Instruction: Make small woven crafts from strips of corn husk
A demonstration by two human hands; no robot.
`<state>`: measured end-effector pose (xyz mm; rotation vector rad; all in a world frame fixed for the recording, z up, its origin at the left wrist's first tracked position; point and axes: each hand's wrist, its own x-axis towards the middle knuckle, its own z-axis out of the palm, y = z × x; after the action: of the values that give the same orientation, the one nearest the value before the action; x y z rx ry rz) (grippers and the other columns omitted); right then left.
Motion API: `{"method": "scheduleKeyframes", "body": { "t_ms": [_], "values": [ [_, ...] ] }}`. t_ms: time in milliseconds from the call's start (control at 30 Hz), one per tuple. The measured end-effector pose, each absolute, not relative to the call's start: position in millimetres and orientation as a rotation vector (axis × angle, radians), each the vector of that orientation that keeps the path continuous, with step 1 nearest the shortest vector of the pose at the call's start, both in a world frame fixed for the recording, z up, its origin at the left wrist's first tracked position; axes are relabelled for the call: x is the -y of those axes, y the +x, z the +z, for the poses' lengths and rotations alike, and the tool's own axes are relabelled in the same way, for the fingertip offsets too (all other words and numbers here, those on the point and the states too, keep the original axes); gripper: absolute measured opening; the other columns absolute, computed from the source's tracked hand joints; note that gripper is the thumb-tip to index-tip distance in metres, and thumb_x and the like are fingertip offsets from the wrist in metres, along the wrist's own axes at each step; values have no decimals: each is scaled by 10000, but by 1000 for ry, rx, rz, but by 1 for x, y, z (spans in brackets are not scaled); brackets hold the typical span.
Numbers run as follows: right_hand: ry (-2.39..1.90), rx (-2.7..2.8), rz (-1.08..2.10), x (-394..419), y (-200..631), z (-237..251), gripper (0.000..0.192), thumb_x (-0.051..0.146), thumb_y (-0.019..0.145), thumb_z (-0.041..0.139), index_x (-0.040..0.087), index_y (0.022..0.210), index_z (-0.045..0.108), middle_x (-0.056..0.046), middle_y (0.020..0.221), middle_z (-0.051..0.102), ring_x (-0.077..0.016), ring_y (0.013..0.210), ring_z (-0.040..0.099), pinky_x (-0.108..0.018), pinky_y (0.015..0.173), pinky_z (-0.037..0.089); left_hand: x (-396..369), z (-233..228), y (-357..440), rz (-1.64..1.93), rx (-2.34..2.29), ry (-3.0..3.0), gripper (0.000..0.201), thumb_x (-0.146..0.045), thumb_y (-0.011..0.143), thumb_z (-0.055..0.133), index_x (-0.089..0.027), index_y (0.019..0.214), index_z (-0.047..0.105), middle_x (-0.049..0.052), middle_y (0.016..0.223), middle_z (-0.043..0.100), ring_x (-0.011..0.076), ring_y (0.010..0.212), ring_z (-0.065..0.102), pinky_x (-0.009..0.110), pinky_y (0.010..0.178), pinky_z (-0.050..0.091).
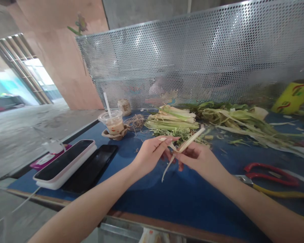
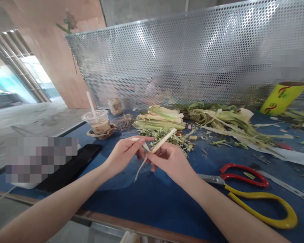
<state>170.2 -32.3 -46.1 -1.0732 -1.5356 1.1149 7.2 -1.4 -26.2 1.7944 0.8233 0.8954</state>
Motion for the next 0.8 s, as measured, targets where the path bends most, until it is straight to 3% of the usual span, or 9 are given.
{"method": "scheduleKeyframes", "body": {
  "t_ms": [67,133,200,400,600,800],
  "values": [
    [-1097,1491,1099,30,173,-47,201,364,718,607,166,740,576,18,596,601,-73,438,524,-195,417,385,-1,-26,6,769,-709,1685,437,-303,816,504,-154,1225,466,17,644,647,137,572,633,229,576,482],
    [-1120,1433,1097,27,174,-47,243,389,689,628,167,773,575,28,565,574,-71,427,489,-197,394,351,-3,-26,5,718,-648,1583,672,-222,731,621,-170,1320,302,15,702,659,154,593,647,266,618,495],
    [-1143,1385,1118,26,173,-47,285,393,638,671,170,776,561,45,531,541,-69,421,460,-196,387,327,-3,-26,5,735,-649,1539,819,-156,655,685,-163,1339,233,-8,673,647,151,577,644,278,635,495],
    [-1142,1317,1143,29,169,-48,285,401,643,669,167,754,549,38,547,541,-55,414,399,-195,381,287,2,-26,8,751,-701,1547,792,-155,648,684,-126,1319,266,-41,592,605,118,524,609,246,607,469],
    [-1095,1235,1198,29,172,-46,258,389,648,673,172,717,554,65,493,452,-39,391,333,-181,358,217,5,-23,6,731,-727,1585,453,-192,661,675,-110,1087,546,-34,520,584,88,486,550,233,599,460],
    [-998,1265,1330,26,179,-42,262,412,701,629,187,811,553,67,508,459,-22,367,284,-177,356,169,7,-21,4,743,-692,1582,523,-184,667,674,-144,1161,508,-27,565,596,90,501,563,209,551,449]
  ]
}}
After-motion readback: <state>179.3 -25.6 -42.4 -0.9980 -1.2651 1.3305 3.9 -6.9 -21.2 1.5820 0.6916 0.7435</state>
